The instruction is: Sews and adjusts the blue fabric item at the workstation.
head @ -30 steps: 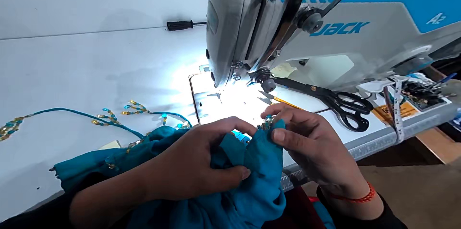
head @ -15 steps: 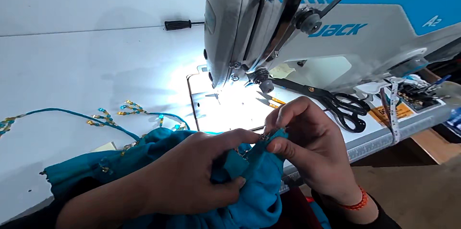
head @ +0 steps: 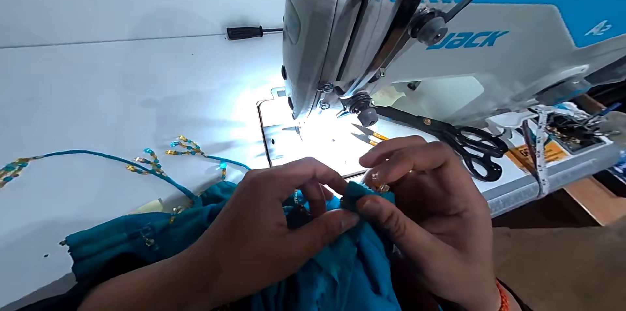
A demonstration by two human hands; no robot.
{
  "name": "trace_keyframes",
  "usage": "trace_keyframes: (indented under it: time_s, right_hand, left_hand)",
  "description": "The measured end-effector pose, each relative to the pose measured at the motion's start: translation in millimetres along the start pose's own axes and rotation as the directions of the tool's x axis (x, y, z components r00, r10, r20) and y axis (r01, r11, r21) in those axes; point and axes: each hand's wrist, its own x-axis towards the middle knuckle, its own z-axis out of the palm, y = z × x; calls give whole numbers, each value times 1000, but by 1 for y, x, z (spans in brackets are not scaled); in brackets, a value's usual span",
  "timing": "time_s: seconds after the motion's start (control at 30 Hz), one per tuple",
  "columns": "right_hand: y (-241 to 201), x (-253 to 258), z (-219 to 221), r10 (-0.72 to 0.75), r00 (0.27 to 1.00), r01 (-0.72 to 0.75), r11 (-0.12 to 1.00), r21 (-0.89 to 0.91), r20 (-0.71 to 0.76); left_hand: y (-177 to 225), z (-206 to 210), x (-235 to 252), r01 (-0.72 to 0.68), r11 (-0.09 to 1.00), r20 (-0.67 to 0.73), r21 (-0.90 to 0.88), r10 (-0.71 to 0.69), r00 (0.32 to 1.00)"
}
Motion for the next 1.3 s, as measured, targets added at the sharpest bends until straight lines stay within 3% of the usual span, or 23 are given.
trace_keyframes:
  time_s: [0.1, 0.2, 0.3, 0.4, 0.47, 0.6, 0.8, 1.07, 1.2, 1.3]
  right_hand:
    - [2, 1, 0, 23, 1000, -23, 996, 81, -8]
    - [4, 1, -1, 31, 999, -29, 994, 108, -18]
    - [8, -1, -3, -35, 997, 29, 995, -96, -64]
    - [4, -11, -4, -136, 987, 93, 919, -383, -89]
    - [0, -22, 0, -130, 988, 81, 895, -440, -82]
    - [5, -33, 5, -42, 999, 29, 915, -403, -24]
    - [7, -34, 12, -155, 984, 108, 909, -403, -87]
    - [7, -35, 14, -135, 986, 100, 951, -293, -100]
    - [7, -33, 12, -175, 980, 135, 937, -322, -99]
    - [2, -32, 6, -198, 979, 159, 879, -449, -40]
  left_hand:
    - [-2, 2, -2, 98, 982, 62, -160, -89, 994]
    - [-3, 3, -2, 139, 971, 71, -194, -128, 989]
    - [-3, 5, -3, 176, 964, 57, -199, -168, 984]
    - [-4, 6, -3, 223, 954, 39, -201, -220, 975]
    - [-6, 7, -2, 239, 944, 51, -230, -233, 971]
    - [-10, 6, -2, 221, 916, 139, -334, -184, 973]
    - [-21, 2, 0, 129, 869, 216, -477, -26, 976]
    - [-22, 3, 0, 174, 831, 278, -528, -24, 960]
    - [-25, 5, 1, 121, 854, 254, -506, 13, 967]
    - [-26, 8, -1, -20, 932, 130, -361, 71, 989]
